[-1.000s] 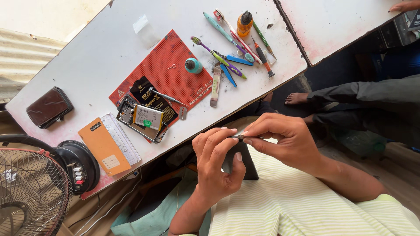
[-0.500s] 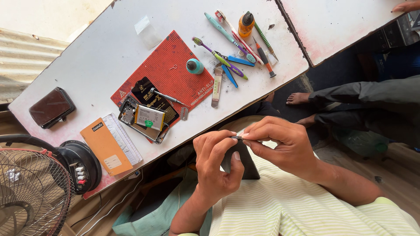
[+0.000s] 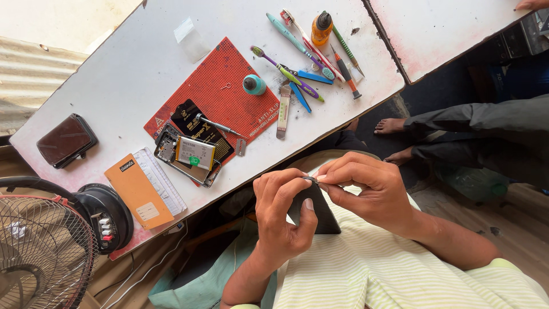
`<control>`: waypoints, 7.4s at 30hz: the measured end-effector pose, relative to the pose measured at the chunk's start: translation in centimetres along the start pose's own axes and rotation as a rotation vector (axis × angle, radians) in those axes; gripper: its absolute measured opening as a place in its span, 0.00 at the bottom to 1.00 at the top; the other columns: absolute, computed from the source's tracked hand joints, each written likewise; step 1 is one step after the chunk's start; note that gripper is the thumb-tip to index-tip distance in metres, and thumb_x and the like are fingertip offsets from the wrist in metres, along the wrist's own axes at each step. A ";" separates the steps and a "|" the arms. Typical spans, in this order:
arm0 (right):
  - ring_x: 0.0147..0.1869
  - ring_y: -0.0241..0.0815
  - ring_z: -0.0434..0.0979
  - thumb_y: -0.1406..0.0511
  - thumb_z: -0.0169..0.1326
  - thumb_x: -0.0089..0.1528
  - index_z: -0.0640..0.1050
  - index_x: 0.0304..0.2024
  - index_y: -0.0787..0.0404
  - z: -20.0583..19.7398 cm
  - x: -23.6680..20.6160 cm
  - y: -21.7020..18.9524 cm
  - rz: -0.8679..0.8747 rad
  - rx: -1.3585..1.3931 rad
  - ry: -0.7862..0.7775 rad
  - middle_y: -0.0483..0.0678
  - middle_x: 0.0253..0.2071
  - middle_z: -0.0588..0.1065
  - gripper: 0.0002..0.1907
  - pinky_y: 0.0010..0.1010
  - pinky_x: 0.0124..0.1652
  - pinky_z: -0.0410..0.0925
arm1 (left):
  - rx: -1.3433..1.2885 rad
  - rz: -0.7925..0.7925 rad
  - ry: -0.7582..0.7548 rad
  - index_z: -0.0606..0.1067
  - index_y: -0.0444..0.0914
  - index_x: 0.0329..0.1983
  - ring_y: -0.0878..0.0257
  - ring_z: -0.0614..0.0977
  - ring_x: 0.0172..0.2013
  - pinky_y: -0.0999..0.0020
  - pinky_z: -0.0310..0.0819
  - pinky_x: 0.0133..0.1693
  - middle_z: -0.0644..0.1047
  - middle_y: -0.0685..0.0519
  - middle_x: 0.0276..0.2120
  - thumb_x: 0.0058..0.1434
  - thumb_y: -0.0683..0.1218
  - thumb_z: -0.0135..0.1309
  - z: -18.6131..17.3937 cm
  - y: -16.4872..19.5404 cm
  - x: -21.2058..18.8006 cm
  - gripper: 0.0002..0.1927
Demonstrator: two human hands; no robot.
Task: The person uses a precision screwdriver to remove screws from the frame of a black smartphone. They then use a small metal pry tool to separate the screen assembly from the phone's chassis along the edges. The person repeatedly checks the separation and uses the screwdriver to apply heat or pressure to the frame.
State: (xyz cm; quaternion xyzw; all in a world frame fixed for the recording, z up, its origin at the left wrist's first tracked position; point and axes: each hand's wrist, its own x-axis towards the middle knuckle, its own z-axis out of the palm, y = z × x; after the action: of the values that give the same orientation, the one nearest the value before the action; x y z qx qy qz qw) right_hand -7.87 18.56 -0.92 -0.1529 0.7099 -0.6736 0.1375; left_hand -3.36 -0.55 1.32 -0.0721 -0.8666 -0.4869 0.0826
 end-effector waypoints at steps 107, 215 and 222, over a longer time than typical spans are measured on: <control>0.40 0.33 0.85 0.73 0.62 0.57 0.83 0.41 0.62 2.0 -0.1 -0.2 0.158 -0.159 -0.148 0.46 0.40 0.82 0.10 0.20 0.32 0.76 | -0.025 -0.329 0.120 0.73 0.35 0.50 0.62 0.77 0.37 0.69 0.72 0.38 0.75 0.49 0.44 0.62 0.34 0.50 -1.0 -1.0 -1.9 0.13; 0.59 0.45 0.79 0.76 0.54 0.65 0.79 0.44 0.70 -0.1 2.0 6.9 0.343 0.370 -0.080 0.57 0.58 0.76 0.05 0.37 0.59 0.74 | -1.905 -0.628 0.012 0.50 0.41 0.76 0.41 0.61 0.74 0.41 0.67 0.64 0.59 0.36 0.73 0.63 0.40 0.54 2.1 -8.3 -4.6 0.40; 0.53 0.38 0.78 0.77 0.60 0.63 0.81 0.45 0.64 0.1 1.1 3.8 -0.026 -0.088 0.010 0.51 0.52 0.75 0.09 0.26 0.51 0.73 | -1.783 -0.518 0.100 0.43 0.49 0.78 0.45 0.61 0.72 0.46 0.70 0.64 0.58 0.36 0.72 0.64 0.51 0.62 3.1 -7.0 -2.1 0.49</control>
State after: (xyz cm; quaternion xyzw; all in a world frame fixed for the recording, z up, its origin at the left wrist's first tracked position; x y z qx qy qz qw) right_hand -8.96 18.15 -4.74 -0.1649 0.7375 -0.6441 0.1183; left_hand -2.97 -1.63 -6.51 0.1079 -0.1566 -0.9787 -0.0772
